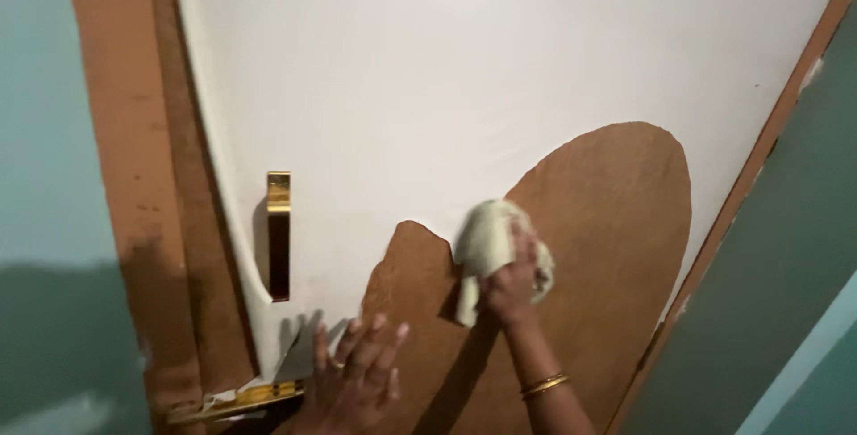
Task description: The person wipes a white door with a light-colored cloth. The door has a large brown protective covering on its lower half. The person cleans the upper white section, the door handle, and the door frame, moving the cloth in circular and vertical motions.
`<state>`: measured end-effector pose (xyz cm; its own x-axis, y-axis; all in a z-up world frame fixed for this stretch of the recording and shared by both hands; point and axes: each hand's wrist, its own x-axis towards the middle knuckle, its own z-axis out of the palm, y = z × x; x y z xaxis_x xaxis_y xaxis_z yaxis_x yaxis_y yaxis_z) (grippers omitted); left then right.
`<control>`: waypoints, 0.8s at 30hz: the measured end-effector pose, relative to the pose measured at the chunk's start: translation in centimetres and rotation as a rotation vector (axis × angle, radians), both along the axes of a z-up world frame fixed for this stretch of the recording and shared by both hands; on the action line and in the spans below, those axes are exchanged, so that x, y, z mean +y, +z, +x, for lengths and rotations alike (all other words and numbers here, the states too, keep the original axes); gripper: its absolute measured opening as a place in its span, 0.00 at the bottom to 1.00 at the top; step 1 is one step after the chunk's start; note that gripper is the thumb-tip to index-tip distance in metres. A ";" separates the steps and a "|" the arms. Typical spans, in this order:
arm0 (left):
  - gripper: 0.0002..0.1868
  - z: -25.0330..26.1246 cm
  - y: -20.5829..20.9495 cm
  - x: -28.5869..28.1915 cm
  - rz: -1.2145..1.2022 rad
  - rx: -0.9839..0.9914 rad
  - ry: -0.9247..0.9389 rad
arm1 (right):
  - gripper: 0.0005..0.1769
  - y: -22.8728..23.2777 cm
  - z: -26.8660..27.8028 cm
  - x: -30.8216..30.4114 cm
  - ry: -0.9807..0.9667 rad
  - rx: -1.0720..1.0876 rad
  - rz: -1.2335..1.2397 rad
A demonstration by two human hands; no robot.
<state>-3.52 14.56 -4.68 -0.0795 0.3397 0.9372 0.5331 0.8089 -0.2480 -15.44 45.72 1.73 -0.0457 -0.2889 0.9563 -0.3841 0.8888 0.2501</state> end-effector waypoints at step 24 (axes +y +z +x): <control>0.36 -9.3 8.0 13.3 -0.101 -0.101 0.251 | 0.35 2.7 -7.0 20.0 -0.160 -0.164 -0.656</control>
<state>-12.79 27.90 3.28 -0.2641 0.3886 0.8828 0.3456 0.8926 -0.2895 -22.45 65.69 4.41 -0.1981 0.3690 0.9081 -0.2230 0.8852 -0.4083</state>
